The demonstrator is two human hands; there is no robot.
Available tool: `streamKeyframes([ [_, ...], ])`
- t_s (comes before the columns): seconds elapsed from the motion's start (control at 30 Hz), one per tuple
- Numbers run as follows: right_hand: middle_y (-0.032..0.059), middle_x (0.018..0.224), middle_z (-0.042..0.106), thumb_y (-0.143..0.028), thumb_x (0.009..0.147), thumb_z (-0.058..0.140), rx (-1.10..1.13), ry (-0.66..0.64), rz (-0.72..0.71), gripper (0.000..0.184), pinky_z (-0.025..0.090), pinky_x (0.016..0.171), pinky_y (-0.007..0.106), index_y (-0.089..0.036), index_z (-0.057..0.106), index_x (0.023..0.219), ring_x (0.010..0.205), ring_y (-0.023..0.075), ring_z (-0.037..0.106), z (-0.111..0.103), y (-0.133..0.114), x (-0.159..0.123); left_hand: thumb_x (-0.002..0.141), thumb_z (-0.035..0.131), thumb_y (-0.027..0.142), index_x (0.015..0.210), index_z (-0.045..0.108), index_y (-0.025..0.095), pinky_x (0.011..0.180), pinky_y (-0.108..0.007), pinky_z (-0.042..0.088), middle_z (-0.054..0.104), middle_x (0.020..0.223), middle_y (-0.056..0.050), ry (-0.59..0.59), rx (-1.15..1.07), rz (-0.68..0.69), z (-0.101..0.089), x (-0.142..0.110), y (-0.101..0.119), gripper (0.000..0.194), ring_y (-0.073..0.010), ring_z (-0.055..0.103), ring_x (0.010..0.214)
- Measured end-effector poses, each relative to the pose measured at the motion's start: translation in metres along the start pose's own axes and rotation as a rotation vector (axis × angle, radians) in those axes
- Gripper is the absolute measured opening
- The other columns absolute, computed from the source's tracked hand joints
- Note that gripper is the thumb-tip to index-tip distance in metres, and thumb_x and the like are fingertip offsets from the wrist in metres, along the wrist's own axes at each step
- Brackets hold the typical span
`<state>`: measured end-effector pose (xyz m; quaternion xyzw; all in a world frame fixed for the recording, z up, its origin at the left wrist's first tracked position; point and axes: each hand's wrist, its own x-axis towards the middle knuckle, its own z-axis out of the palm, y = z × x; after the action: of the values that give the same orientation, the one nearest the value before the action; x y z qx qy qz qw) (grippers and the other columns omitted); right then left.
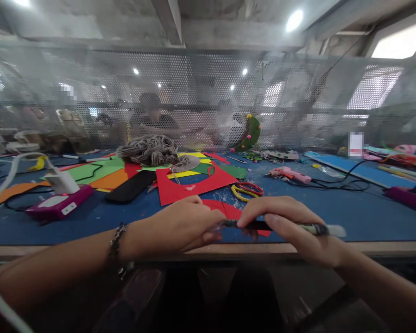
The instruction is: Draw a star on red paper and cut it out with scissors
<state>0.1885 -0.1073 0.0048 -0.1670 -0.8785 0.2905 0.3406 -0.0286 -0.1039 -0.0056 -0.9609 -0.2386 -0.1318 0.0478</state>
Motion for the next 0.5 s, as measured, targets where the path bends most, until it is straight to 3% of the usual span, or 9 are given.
streamKeyframes([
  [0.2, 0.0044, 0.073, 0.06, -0.015, 0.085, 0.035, 0.297, 0.12, -0.015, 0.026, 0.045, 0.056, 0.022, -0.015, 0.061, 0.085, 0.065, 0.012, 0.056, -0.004, 0.01, -0.006, 0.091, 0.026, 0.03, 0.089, 0.05, 0.016, 0.059, -0.022, 0.035, 0.057, 0.075, -0.001, 0.057, -0.143, -0.075, -0.006, -0.002, 0.003, 0.029, -0.0127, 0.047, 0.061],
  [0.3, 0.0045, 0.074, 0.062, -0.011, 0.082, 0.036, 0.102, 0.074, -0.022, 0.026, 0.045, 0.059, 0.023, -0.014, 0.061, 0.084, 0.067, 0.0122, 0.057, -0.002, 0.006, -0.005, 0.091, 0.027, 0.03, 0.094, 0.05, 0.017, 0.06, -0.024, 0.035, 0.06, 0.078, -0.001, 0.048, -0.121, -0.066, -0.006, 0.0, 0.004, 0.027, -0.0139, 0.048, 0.063],
  [0.4, 0.0036, 0.076, 0.064, -0.008, 0.077, 0.036, -0.111, -0.016, -0.058, 0.026, 0.045, 0.063, 0.022, -0.014, 0.061, 0.082, 0.066, 0.0111, 0.058, 0.001, 0.0, -0.001, 0.09, 0.027, 0.028, 0.083, 0.051, 0.017, 0.057, -0.025, 0.033, 0.059, 0.07, -0.001, 0.009, -0.061, -0.041, -0.005, 0.003, 0.004, 0.027, -0.0142, 0.046, 0.058],
  [0.5, 0.003, 0.076, 0.064, -0.009, 0.078, 0.035, -0.099, -0.016, -0.072, 0.027, 0.045, 0.064, 0.022, -0.016, 0.061, 0.082, 0.067, 0.0114, 0.058, -0.001, 0.001, -0.002, 0.09, 0.027, 0.031, 0.08, 0.051, 0.017, 0.058, -0.026, 0.032, 0.058, 0.067, 0.0, 0.007, -0.051, -0.039, -0.005, 0.005, 0.003, 0.029, -0.0138, 0.046, 0.056],
])
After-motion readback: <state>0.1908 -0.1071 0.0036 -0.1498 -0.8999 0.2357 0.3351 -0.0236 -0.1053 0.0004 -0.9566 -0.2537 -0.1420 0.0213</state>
